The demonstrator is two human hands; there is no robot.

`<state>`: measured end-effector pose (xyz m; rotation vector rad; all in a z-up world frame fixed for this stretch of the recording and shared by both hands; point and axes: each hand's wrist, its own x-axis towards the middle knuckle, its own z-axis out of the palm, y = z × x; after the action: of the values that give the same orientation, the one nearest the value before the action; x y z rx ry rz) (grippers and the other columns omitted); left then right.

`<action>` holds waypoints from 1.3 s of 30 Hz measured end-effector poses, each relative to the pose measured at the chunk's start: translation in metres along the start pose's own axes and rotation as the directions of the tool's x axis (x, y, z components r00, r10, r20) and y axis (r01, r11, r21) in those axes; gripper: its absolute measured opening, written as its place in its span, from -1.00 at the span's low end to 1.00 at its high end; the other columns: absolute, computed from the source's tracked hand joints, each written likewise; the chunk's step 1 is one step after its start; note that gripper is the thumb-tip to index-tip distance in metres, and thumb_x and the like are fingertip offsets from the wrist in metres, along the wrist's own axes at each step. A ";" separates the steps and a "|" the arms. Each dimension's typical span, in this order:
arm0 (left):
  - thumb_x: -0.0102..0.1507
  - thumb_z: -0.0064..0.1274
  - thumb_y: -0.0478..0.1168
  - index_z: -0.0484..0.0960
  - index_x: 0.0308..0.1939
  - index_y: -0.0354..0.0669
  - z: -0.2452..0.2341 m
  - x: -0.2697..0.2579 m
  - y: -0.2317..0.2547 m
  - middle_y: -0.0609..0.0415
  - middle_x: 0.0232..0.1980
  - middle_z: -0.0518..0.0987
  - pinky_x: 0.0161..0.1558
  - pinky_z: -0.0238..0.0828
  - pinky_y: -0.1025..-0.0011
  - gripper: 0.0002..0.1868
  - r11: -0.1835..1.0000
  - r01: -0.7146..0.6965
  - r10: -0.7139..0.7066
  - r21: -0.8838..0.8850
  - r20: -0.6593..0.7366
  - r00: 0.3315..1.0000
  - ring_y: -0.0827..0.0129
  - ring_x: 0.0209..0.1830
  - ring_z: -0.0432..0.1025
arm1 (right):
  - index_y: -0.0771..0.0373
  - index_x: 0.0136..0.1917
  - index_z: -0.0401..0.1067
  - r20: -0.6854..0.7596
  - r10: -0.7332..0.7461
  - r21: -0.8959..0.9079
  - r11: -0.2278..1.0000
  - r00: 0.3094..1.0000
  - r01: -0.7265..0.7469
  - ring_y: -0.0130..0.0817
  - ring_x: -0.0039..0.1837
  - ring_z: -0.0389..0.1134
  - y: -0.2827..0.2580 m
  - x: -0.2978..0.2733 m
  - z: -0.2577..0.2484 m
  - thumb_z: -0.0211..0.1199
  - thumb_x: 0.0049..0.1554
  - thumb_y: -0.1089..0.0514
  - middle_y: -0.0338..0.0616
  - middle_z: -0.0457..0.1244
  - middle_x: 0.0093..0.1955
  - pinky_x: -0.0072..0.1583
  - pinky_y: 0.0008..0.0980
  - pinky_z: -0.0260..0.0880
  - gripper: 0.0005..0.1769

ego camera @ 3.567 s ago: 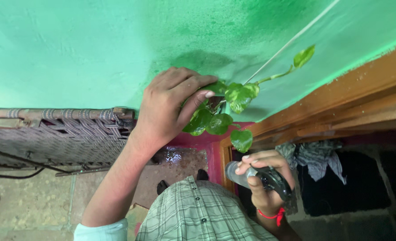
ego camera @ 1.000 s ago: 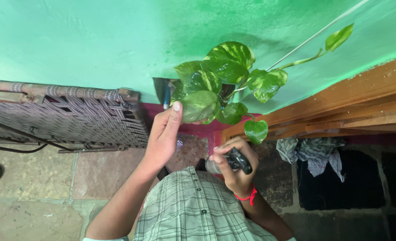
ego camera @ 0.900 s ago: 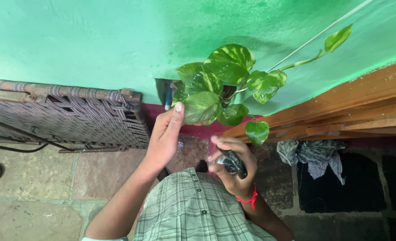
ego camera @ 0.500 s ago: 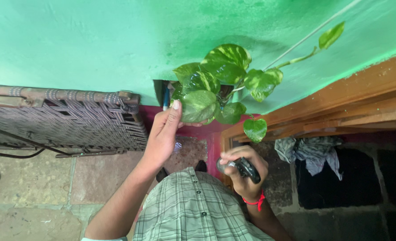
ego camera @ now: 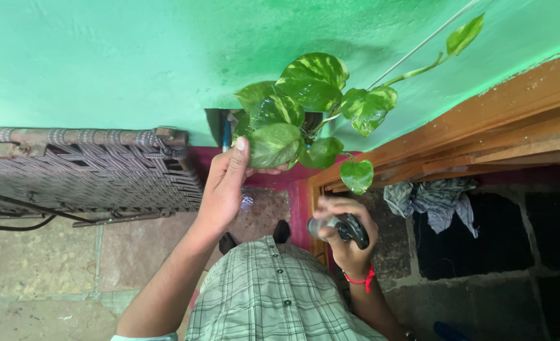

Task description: The person waters and mists the leaves of a houseplant using a spray bottle.

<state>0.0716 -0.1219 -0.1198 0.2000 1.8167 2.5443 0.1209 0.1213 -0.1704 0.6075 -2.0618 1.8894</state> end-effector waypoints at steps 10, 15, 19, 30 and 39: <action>0.41 0.02 0.14 0.50 0.28 -0.43 -0.001 -0.007 -0.002 -0.10 0.11 0.66 0.20 0.51 0.37 -0.34 0.988 -0.151 0.151 0.043 0.011 0.989 0.35 0.08 0.56 | 0.41 0.01 0.33 -0.029 0.039 -0.034 0.999 0.999 -0.040 -0.22 0.12 0.44 0.011 0.003 0.002 0.42 0.18 0.11 0.09 0.35 0.08 0.08 -0.38 0.48 -0.62; 0.20 0.32 -0.07 0.41 0.17 -0.32 0.004 -0.022 -0.011 0.02 0.02 0.53 0.01 0.47 0.44 -0.39 0.969 -0.163 0.181 0.186 -0.085 0.980 0.43 -0.04 0.46 | 0.26 -0.05 0.41 0.118 0.084 0.034 0.995 0.989 -0.089 -0.34 -0.07 0.51 0.020 0.000 -0.011 0.40 0.24 0.09 -0.09 0.37 -0.09 0.06 -0.38 0.54 -0.76; 0.17 0.33 -0.24 0.54 -0.15 -0.26 0.009 -0.030 -0.038 0.02 -0.21 0.56 -0.17 0.43 0.44 -0.70 0.771 -0.197 0.308 0.605 -0.084 0.947 0.41 -0.24 0.45 | 0.35 0.08 0.37 0.205 0.000 0.152 0.988 0.979 -0.032 -0.33 -0.01 0.49 0.011 0.007 -0.008 0.41 0.17 -0.03 0.11 0.35 0.13 0.10 -0.34 0.53 -0.56; 0.20 0.05 -0.31 0.58 -0.11 -0.25 -0.051 -0.021 -0.145 -0.09 -0.19 0.62 -0.20 0.50 0.19 -0.81 0.121 -0.054 0.042 0.991 0.049 0.998 0.08 -0.11 0.53 | 0.29 0.03 0.49 0.245 0.237 -0.328 0.933 0.940 -0.149 -0.45 -0.13 0.43 0.056 0.014 -0.012 0.49 0.09 0.13 -0.13 0.42 -0.06 -0.05 -0.42 0.45 -0.69; 0.26 0.17 -0.34 0.52 0.07 -0.30 -0.035 -0.022 -0.023 -0.10 0.03 0.53 0.04 0.40 0.17 -0.69 0.488 -0.239 0.577 0.840 -0.105 0.810 0.06 -0.02 0.45 | 0.37 0.20 0.48 0.420 0.392 -0.195 0.920 0.819 -0.340 -0.43 -0.07 0.43 -0.032 0.074 -0.166 0.40 0.10 0.34 0.04 0.40 -0.02 0.09 -0.32 0.51 -0.61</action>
<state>0.0884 -0.1493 -0.1549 0.1678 3.3759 1.7765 0.0596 0.2753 -0.0896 0.7178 -2.7380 1.9472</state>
